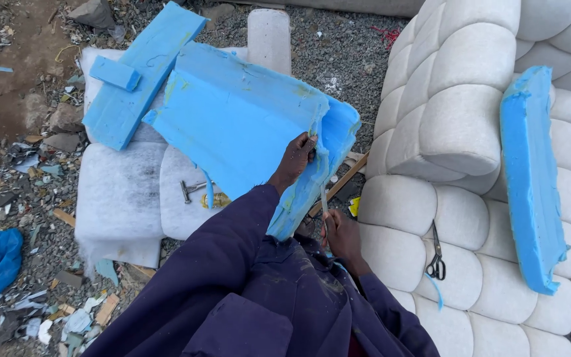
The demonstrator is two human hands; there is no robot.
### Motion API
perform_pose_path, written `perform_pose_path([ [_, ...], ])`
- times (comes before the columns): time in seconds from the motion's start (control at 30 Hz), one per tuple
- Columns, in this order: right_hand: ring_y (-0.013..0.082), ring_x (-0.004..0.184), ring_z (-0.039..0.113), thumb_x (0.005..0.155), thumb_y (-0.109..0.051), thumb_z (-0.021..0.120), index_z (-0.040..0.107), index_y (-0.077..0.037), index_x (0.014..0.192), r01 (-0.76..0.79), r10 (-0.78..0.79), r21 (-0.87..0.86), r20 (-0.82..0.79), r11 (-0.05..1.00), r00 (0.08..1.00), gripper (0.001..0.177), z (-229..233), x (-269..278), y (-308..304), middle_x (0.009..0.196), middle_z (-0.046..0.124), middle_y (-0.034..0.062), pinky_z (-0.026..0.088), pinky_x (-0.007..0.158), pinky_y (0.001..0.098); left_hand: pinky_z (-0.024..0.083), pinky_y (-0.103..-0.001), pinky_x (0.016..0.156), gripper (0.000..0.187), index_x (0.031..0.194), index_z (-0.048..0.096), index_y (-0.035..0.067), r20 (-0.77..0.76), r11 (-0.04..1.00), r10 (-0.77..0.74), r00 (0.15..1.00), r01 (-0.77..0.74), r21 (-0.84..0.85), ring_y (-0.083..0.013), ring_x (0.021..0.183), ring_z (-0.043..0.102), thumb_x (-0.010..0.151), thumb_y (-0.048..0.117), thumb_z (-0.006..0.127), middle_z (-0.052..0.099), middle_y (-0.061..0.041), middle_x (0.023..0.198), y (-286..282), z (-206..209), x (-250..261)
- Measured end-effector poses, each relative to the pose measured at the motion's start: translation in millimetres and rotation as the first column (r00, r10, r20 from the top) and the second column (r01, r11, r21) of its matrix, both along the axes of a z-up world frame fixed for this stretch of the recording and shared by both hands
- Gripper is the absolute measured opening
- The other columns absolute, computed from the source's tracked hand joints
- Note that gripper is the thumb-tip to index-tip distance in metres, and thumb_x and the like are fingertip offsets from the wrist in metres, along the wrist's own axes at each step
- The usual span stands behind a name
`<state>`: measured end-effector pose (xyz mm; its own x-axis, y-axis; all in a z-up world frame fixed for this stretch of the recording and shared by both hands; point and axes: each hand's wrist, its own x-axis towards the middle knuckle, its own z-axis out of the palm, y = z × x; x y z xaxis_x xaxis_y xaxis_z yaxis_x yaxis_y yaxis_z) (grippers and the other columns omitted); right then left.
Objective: The person uses a long, thin metal blade to cut a large piece of blue foam resting on a white cushion. They slice through the foam in several passes, separating a strip from the main block while standing in an outdoor area filled with debris.
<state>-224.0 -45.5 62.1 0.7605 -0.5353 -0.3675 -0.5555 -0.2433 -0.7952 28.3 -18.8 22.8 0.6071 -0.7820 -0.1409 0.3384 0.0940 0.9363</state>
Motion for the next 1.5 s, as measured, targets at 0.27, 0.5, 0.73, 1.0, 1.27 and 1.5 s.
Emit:
perform_pose_path([
  [0.27,0.0283,0.057,0.072,0.118,-0.034,0.048,0.071,-0.009,0.101,-0.089,0.089,-0.034,-0.017,0.995,0.996,0.038,35.7,27.5,3.9,0.065,0.071,0.011,0.058,0.058,0.0449,0.048,-0.044,0.075,0.034,0.094,0.051,0.014,-0.033,0.99,0.143,0.989,-0.143,-0.005,-0.0159,0.08,0.05,0.119,0.037,0.05,0.044,-0.003,0.082,-31.9,-31.6,17.9],
  [0.5,0.0298,0.054,0.071,0.116,-0.039,0.054,0.075,-0.008,0.102,-0.09,0.084,-0.029,-0.15,0.996,0.985,0.04,16.3,5.7,7.5,0.058,0.066,0.0158,0.053,0.055,0.0471,0.034,-0.049,0.063,0.034,0.092,0.05,0.016,0.313,0.987,0.113,0.943,-0.142,0.073,-0.017,0.068,0.042,0.115,0.041,0.053,0.043,-0.006,0.076,-27.0,-2.2,-3.2],
  [0.73,0.0172,0.043,0.055,0.108,-0.052,0.047,0.07,-0.015,0.084,-0.141,0.138,-0.004,-0.179,0.99,0.974,0.05,32.6,17.2,8.2,0.073,0.082,-0.001,0.047,0.055,0.0406,0.053,-0.051,0.083,0.11,0.137,0.053,-0.008,0.744,0.796,-0.317,0.588,-0.261,0.547,-0.038,0.098,0.061,0.084,0.089,0.052,0.06,-0.023,0.119,15.3,-18.0,-51.2],
  [1.0,0.0243,0.046,0.058,0.119,-0.028,0.049,0.068,-0.002,0.098,-0.118,0.118,-0.04,0.016,0.992,0.993,0.039,27.2,9.3,32.4,0.057,0.057,0.0165,0.044,0.046,0.041,0.061,-0.054,0.083,0.049,0.129,0.061,0.0,0.739,0.775,-0.441,0.509,-0.2,0.6,-0.0423,0.102,0.071,0.108,0.044,0.059,0.062,-0.024,0.115,42.3,-31.1,-50.9],
  [1.27,0.0217,0.063,0.077,0.119,-0.021,0.045,0.061,0.011,0.125,-0.008,-0.006,0.121,0.109,0.993,0.994,0.037,11.4,1.3,58.3,0.076,0.077,0.0112,0.064,0.062,0.0432,0.061,-0.053,0.084,0.038,0.131,0.063,-0.003,0.78,0.823,-0.432,0.452,-0.157,0.547,-0.0447,0.103,0.071,0.114,0.028,0.051,0.063,-0.025,0.116,63.0,-15.9,-42.4],
  [1.5,0.0237,0.06,0.078,0.117,-0.02,0.049,0.061,0.006,0.127,0.043,-0.045,0.068,0.027,0.997,0.999,0.031,1.9,2.7,52.7,0.072,0.078,0.0104,0.064,0.064,0.0409,0.054,-0.061,0.066,0.063,0.098,0.046,0.01,0.703,0.879,-0.27,0.658,-0.129,0.459,-0.0484,0.082,0.068,0.093,0.065,0.078,0.055,-0.019,0.091,86.1,19.1,-42.7],
])
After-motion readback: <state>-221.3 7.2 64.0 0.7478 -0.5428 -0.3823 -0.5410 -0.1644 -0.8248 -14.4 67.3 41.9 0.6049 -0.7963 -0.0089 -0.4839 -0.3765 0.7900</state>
